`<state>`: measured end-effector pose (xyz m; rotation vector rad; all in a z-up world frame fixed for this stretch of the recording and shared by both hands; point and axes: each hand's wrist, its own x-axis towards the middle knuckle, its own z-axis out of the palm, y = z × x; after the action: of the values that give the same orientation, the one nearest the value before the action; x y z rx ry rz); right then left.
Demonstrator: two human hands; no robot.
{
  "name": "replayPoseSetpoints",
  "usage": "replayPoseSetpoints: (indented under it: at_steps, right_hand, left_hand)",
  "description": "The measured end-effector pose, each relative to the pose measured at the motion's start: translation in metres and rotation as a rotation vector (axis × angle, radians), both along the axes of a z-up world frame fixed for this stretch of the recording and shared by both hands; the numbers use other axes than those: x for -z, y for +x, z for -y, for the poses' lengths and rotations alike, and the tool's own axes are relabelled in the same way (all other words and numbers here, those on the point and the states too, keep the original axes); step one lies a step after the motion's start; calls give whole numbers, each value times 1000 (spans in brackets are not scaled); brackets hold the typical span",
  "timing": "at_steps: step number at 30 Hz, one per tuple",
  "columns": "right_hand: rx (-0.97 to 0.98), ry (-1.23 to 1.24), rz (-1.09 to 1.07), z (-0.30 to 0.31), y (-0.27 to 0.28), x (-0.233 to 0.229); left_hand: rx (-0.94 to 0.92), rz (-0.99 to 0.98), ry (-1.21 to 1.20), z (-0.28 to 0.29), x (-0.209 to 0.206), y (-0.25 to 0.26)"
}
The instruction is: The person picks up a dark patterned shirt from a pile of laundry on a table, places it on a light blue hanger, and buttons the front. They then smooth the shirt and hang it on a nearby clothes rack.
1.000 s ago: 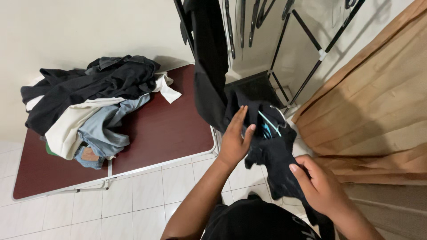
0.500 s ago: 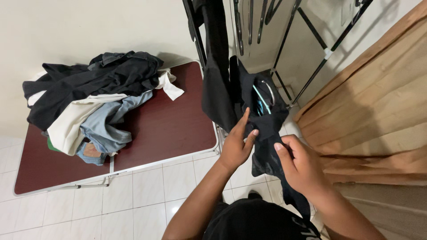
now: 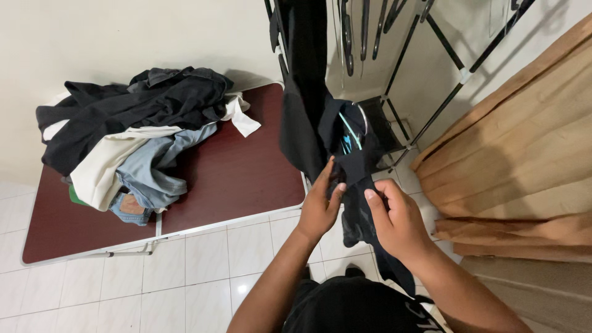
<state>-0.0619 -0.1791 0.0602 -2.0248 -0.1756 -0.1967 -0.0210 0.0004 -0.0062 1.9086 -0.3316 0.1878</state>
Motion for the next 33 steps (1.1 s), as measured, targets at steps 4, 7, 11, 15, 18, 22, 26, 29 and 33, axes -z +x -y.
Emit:
replayPoseSetpoints:
  at_steps: [4,7,11,15,18,22,26,29,33]
  right_hand:
    - [7,40,85,-8,9,-4]
    - [51,25,109,-13,14,-8]
    - [103,13,209,-13,23,-5]
    - [197,74,54,-6,25,-4]
    - [217,101,141,-4,25,-6]
    - [206,70,127,-4,32,-18]
    - [167,35,115,-12,42,-36]
    - [156,24,105,-19,54,-46]
    - [141,6,219,-26,75,-50]
  left_hand:
    - [-66,-111,-59,-13,9,2]
    - [-98,-138,-55,-23,15,3]
    - [-93,-136,-22,-30,19,1]
    - [-86,-199,25,-32,17,1]
    - [-84,-224,42,-33,13,3]
    - [-33,-209,27,-31,10,6]
    - [-3,-167,29,-29,12,10]
    - [30,-153,-9,-30,11,12]
    - [26,-175,-34,-27,8,13]
